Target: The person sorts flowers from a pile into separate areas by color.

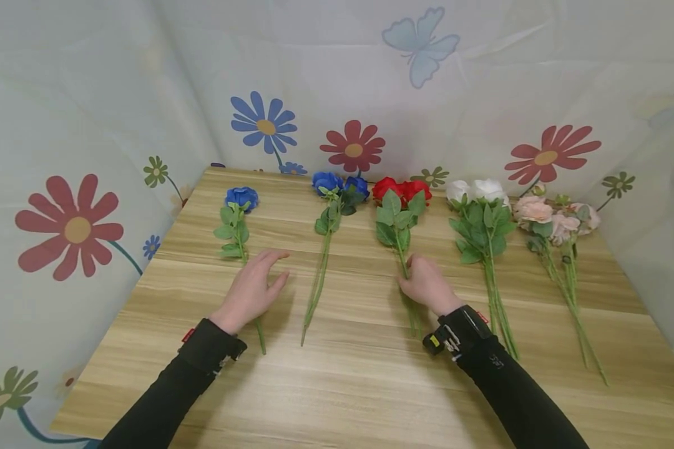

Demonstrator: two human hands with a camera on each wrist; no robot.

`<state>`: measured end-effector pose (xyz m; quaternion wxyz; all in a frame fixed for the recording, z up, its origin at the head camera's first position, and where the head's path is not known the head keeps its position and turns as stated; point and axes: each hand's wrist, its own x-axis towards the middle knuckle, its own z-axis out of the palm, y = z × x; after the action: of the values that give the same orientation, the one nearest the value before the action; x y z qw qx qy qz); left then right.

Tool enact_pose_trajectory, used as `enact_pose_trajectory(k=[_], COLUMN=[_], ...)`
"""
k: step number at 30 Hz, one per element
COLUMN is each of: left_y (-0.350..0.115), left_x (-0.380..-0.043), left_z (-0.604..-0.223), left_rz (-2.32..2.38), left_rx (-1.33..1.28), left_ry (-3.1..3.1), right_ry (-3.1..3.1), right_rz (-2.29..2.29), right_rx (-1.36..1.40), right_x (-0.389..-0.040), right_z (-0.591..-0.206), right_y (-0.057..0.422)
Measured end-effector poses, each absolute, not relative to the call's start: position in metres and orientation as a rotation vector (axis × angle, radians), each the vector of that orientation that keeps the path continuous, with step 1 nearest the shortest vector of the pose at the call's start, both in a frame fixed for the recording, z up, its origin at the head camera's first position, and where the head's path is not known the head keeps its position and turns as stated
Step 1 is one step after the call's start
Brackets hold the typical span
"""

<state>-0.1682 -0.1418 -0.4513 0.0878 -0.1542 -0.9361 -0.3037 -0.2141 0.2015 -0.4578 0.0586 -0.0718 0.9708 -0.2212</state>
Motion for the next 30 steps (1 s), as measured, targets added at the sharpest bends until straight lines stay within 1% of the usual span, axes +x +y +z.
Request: enact_pose_trajectory(k=[30], left_y=[-0.1391], left_x=[-0.1695], left_z=[-0.4556], left_rz=[-0.937], left_rx=[-0.454], left_ry=[-2.813], right_ry=[2.845], right_rz=[-0.807], right_rx=[-0.107], right_x=[-0.2100], right_z=[-0.4596], right_y=[0.2070])
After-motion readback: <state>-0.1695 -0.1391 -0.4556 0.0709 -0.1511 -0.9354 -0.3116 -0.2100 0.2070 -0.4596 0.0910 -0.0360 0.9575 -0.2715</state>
